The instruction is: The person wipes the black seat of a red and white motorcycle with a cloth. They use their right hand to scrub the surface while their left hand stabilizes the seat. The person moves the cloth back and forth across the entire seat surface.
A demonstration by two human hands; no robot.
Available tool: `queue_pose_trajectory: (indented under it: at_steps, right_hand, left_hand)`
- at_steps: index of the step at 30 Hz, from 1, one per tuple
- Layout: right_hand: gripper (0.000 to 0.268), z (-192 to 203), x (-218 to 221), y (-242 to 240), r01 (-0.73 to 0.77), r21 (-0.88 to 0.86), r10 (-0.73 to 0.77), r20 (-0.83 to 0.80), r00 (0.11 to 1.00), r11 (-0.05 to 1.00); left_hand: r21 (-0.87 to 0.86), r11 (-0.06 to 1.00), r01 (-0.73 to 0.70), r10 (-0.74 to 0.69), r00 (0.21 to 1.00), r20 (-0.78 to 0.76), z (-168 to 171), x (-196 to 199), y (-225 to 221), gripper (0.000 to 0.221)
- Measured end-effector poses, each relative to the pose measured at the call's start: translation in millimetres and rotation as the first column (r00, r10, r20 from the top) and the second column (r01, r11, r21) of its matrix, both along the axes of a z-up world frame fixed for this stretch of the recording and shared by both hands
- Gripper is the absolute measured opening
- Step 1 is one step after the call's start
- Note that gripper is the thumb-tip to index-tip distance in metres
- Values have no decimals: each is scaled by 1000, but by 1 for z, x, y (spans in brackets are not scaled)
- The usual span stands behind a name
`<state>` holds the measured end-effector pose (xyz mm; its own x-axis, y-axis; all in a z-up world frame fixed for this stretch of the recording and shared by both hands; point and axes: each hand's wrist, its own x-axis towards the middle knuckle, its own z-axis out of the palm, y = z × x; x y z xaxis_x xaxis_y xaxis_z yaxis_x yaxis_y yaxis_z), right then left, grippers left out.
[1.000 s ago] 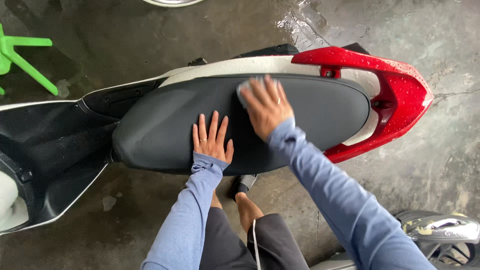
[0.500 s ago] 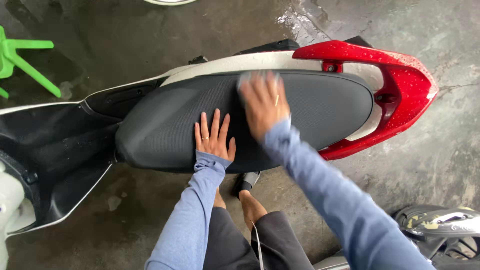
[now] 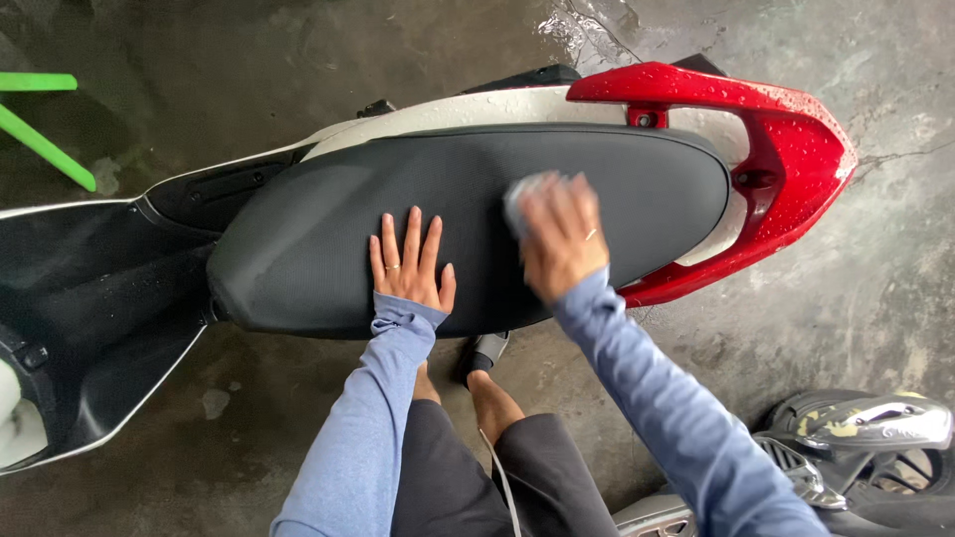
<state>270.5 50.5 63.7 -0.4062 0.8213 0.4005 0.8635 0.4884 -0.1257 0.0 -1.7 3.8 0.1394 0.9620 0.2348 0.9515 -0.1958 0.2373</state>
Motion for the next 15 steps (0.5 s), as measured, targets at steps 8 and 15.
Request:
queue_pose_trajectory:
  at_steps: [8,15]
  right_hand:
    - [62,-25,7,-79,5,-44,-3,33,999,999]
    - [63,-14,19,-94,141,-23,-141,6,990,990]
  left_hand:
    - [41,999,-4,4,1000,1,2,-2,1,77]
    - [41,999,13,-15,999,38,9,-1,1,76]
